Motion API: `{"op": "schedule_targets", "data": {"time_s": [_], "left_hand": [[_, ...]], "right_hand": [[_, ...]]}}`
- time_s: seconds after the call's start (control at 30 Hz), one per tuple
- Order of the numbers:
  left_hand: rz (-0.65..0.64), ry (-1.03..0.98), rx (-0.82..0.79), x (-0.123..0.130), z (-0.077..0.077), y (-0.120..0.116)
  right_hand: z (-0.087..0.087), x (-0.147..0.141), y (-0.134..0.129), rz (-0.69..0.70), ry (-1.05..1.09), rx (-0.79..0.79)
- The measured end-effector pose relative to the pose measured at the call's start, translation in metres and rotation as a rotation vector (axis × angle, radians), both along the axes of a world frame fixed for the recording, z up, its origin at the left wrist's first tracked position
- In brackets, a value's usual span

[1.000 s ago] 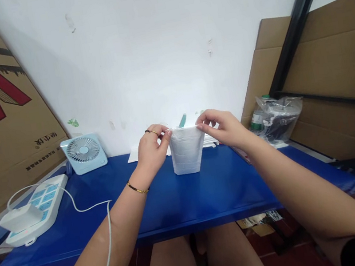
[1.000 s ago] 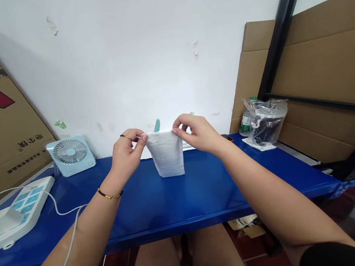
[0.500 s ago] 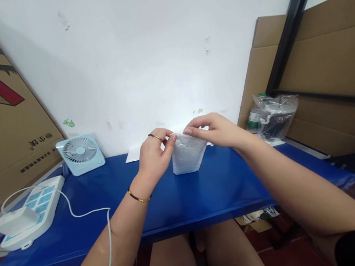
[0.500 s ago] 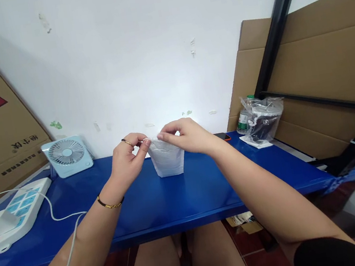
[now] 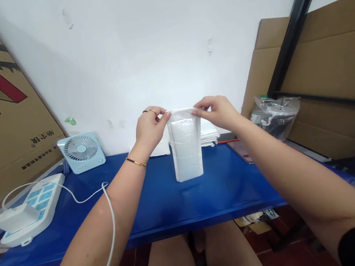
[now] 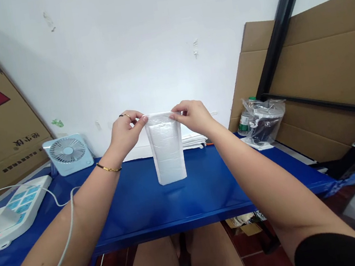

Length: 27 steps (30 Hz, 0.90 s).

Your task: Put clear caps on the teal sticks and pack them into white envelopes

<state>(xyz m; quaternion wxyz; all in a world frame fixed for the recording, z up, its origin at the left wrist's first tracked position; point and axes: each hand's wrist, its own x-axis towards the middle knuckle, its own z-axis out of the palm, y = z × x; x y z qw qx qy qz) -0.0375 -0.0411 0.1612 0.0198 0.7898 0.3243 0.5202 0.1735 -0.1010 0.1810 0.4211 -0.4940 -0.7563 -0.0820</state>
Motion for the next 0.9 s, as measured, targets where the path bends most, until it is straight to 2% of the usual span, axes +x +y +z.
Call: {"op": "schedule_targets", "data": {"time_s": [0.1, 0.2, 0.27, 0.33, 0.4, 0.5, 0.6, 0.7, 0.8, 0.9], "left_hand": [[0.001, -0.060, 0.026, 0.001, 0.009, -0.003], [-0.097, -0.093, 0.058, -0.008, 0.006, -0.034], [-0.164, -0.061, 0.066, -0.019, -0.009, -0.063], [-0.239, 0.029, 0.052, -0.032, -0.039, -0.093], [-0.291, 0.189, 0.006, -0.044, -0.078, -0.119], [-0.285, 0.341, -0.244, -0.053, -0.139, -0.148], [-0.211, 0.349, -0.446, -0.053, -0.180, -0.168], [-0.063, 0.323, -0.532, -0.046, -0.195, -0.176], [0.046, 0.348, -0.550, -0.038, -0.196, -0.174], [0.050, 0.414, -0.480, -0.036, -0.193, -0.170]], "right_hand": [[0.003, -0.004, -0.002, -0.025, 0.029, 0.068], [-0.005, -0.011, -0.031, -0.063, -0.014, 0.308], [-0.025, -0.014, -0.063, -0.053, -0.066, 0.420], [-0.059, -0.014, -0.095, 0.019, -0.146, 0.415], [-0.101, -0.012, -0.123, 0.135, -0.195, 0.318], [-0.162, -0.012, -0.150, 0.277, -0.150, 0.062], [-0.199, -0.016, -0.160, 0.334, -0.041, -0.236], [-0.211, -0.021, -0.159, 0.236, 0.143, -0.451], [-0.210, -0.027, -0.155, 0.075, 0.284, -0.561], [-0.207, -0.032, -0.152, -0.030, 0.260, -0.591]]}}
